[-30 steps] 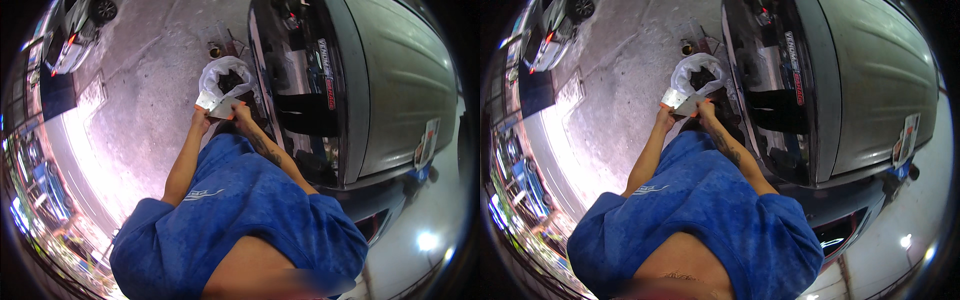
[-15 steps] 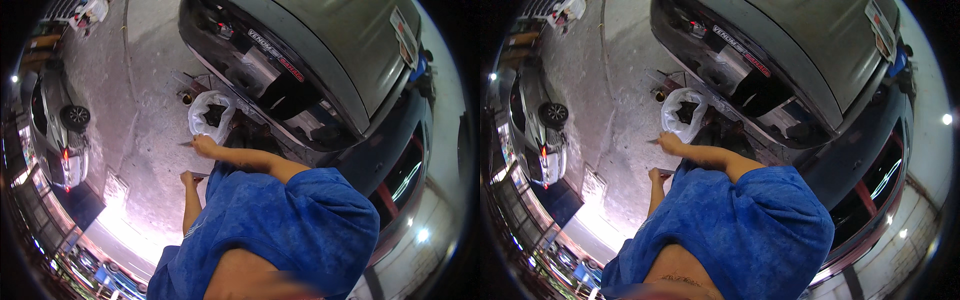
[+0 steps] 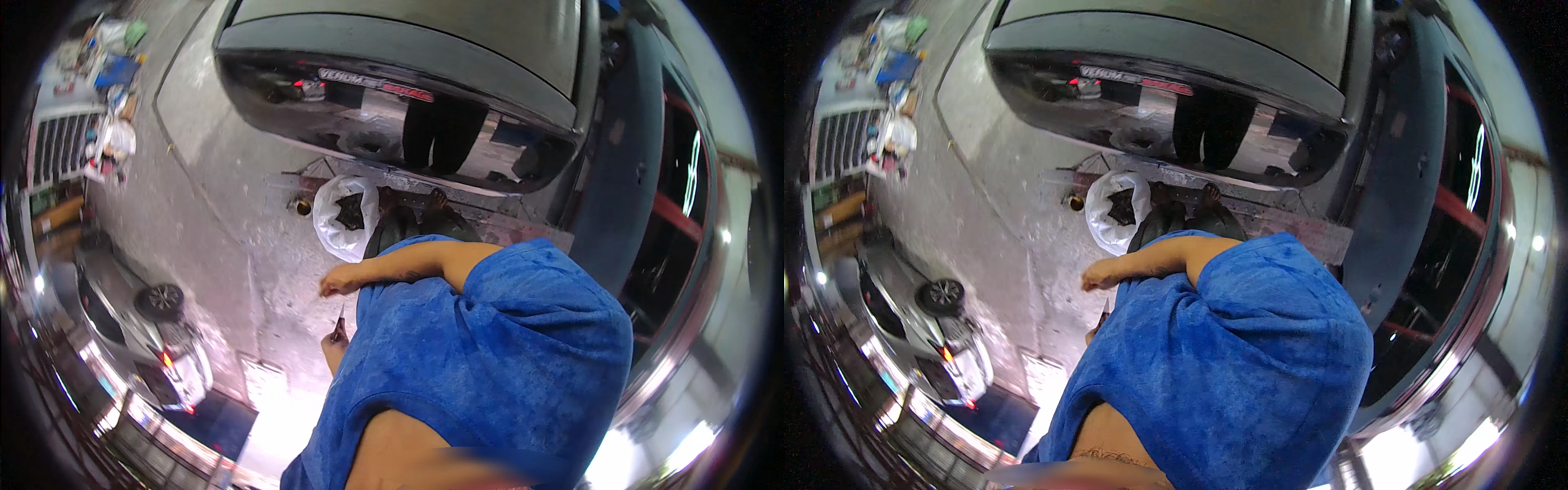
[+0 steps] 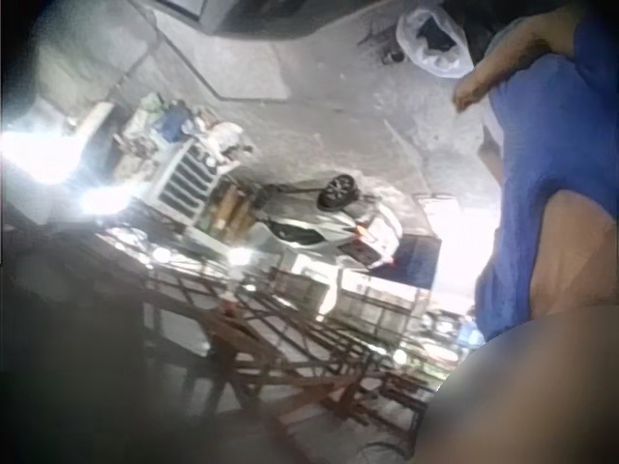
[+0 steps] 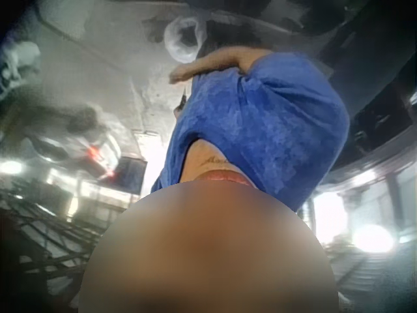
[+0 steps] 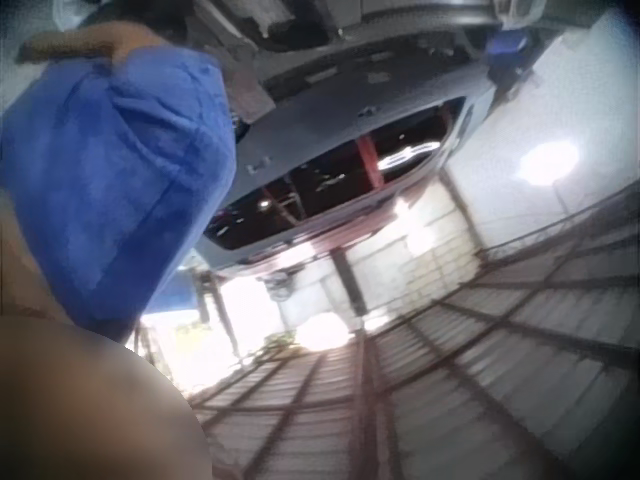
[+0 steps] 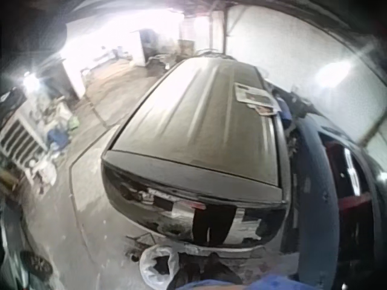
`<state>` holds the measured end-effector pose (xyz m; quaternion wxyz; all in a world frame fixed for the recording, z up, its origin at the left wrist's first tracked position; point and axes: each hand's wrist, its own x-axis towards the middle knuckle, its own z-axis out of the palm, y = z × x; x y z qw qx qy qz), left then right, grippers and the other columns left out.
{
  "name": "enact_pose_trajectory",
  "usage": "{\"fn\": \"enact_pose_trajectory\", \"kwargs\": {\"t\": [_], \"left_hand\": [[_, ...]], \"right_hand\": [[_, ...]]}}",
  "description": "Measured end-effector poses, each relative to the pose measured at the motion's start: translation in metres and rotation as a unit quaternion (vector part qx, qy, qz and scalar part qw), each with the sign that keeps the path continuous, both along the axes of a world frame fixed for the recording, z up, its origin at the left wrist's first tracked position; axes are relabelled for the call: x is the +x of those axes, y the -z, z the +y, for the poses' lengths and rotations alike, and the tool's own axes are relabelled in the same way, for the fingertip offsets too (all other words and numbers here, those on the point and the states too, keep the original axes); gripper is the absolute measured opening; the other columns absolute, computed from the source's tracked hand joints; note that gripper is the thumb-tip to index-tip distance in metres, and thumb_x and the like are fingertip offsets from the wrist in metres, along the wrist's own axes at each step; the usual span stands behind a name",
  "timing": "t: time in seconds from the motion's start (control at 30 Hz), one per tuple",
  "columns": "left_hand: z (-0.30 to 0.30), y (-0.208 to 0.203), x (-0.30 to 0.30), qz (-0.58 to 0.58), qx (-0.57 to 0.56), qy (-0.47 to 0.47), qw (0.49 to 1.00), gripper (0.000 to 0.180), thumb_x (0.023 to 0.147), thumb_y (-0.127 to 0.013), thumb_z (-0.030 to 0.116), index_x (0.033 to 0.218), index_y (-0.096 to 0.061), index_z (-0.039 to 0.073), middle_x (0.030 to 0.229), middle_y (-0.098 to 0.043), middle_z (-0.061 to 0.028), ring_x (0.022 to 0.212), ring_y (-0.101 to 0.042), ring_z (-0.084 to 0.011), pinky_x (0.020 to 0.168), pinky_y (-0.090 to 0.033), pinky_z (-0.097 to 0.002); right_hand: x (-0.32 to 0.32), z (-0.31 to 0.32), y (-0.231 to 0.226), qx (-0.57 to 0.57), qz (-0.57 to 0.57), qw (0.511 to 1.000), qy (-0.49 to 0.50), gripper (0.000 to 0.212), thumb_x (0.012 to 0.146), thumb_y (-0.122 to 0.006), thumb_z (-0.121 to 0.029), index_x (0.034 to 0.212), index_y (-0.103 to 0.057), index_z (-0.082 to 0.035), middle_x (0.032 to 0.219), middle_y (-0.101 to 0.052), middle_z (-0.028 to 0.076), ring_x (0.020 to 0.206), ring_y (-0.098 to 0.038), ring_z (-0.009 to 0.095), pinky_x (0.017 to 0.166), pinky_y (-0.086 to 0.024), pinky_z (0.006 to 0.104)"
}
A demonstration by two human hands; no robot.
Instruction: The person uses two scrapers to remove paint from the rear trunk lid of a car. They repeatedly scrape the surface, wipe away debris with a cloth, and occasionally adjust their position to reach different areas of the trunk.
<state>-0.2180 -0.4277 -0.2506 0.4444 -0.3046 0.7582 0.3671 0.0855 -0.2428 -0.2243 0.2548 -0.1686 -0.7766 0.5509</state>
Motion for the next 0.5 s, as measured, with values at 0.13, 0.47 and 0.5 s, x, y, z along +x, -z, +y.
{"fn": "enact_pose_trajectory", "kwargs": {"t": [0.13, 0.47, 0.5], "left_hand": [[0.029, -0.031, -0.005, 0.004, -0.025, 0.171, 0.985, 0.041, 0.085, -0.025, 0.004, 0.109, -0.045, -0.023, 0.104, -0.057, -0.0347, 0.094, -0.060, -0.0490, 0.075, -0.060, -0.0481], [0.105, -0.054, 0.012, -0.005, -0.025, 0.408, 0.912, 0.041, 0.084, -0.026, 0.004, 0.109, -0.046, -0.021, 0.103, -0.057, -0.0329, 0.092, -0.060, -0.0471, 0.074, -0.059, -0.0471], [0.110, -0.054, 0.015, -0.008, -0.025, 0.427, 0.904, 0.040, 0.084, -0.026, 0.004, 0.109, -0.046, -0.021, 0.103, -0.057, -0.0328, 0.092, -0.060, -0.0469, 0.074, -0.059, -0.0470]], "right_hand": [[0.009, 0.007, -0.006, -0.024, -0.214, 0.975, -0.050, 0.027, 0.087, -0.057, -0.029, 0.087, -0.064, -0.004, 0.079, -0.065, 0.019, 0.077, -0.062, 0.038, 0.067, -0.046, 0.0487], [0.066, 0.047, -0.072, -0.271, 0.051, 0.952, 0.134, 0.028, 0.088, -0.062, -0.031, 0.086, -0.062, -0.002, 0.067, -0.061, 0.005, 0.065, -0.059, 0.017, 0.059, -0.045, 0.0386], [0.087, 0.040, -0.076, -0.282, 0.129, 0.929, 0.200, 0.029, 0.089, -0.062, -0.029, 0.084, -0.061, -0.001, 0.066, -0.058, 0.002, 0.061, -0.055, 0.013, 0.056, -0.045, 0.0351]]}}
